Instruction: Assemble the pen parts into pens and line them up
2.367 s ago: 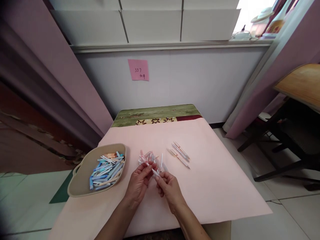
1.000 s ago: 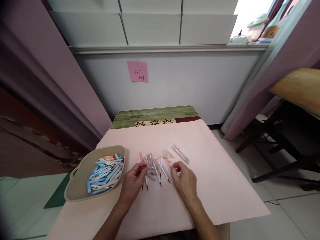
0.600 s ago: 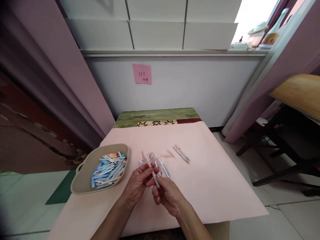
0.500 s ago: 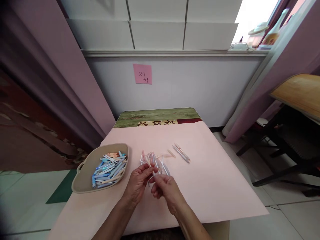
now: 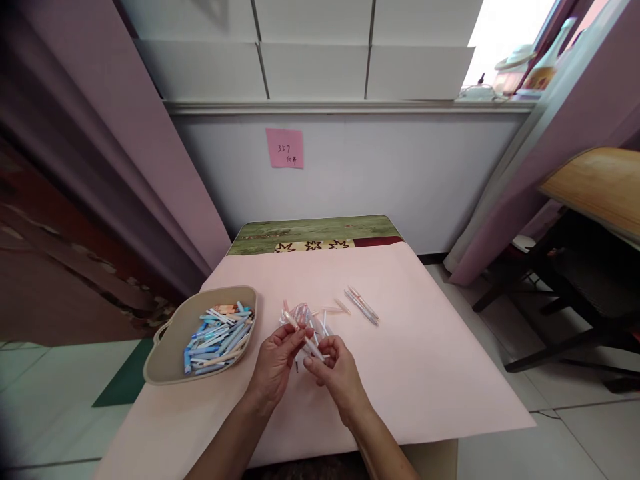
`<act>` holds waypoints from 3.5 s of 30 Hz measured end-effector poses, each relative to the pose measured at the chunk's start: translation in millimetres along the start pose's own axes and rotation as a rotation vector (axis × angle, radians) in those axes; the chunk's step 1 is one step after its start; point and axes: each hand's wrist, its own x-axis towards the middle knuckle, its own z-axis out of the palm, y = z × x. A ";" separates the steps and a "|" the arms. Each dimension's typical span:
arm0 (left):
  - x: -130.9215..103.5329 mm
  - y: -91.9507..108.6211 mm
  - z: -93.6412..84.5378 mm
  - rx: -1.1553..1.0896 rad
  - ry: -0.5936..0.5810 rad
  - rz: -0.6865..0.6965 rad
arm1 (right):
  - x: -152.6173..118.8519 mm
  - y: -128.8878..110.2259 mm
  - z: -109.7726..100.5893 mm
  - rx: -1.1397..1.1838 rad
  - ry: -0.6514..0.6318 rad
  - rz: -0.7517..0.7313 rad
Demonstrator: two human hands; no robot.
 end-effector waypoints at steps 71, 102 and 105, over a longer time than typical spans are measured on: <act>35.6 2.3 -12.3 1.026 0.063 0.403 | 44.5 -18.9 -70.9 -1.012 0.487 -0.183; 3.4 -10.0 -4.6 -0.102 -0.151 -0.143 | 2.2 2.9 -3.2 -0.025 -0.068 0.212; 3.6 -10.8 -2.9 -0.107 -0.129 -0.126 | 1.9 1.1 -5.3 0.056 -0.023 0.102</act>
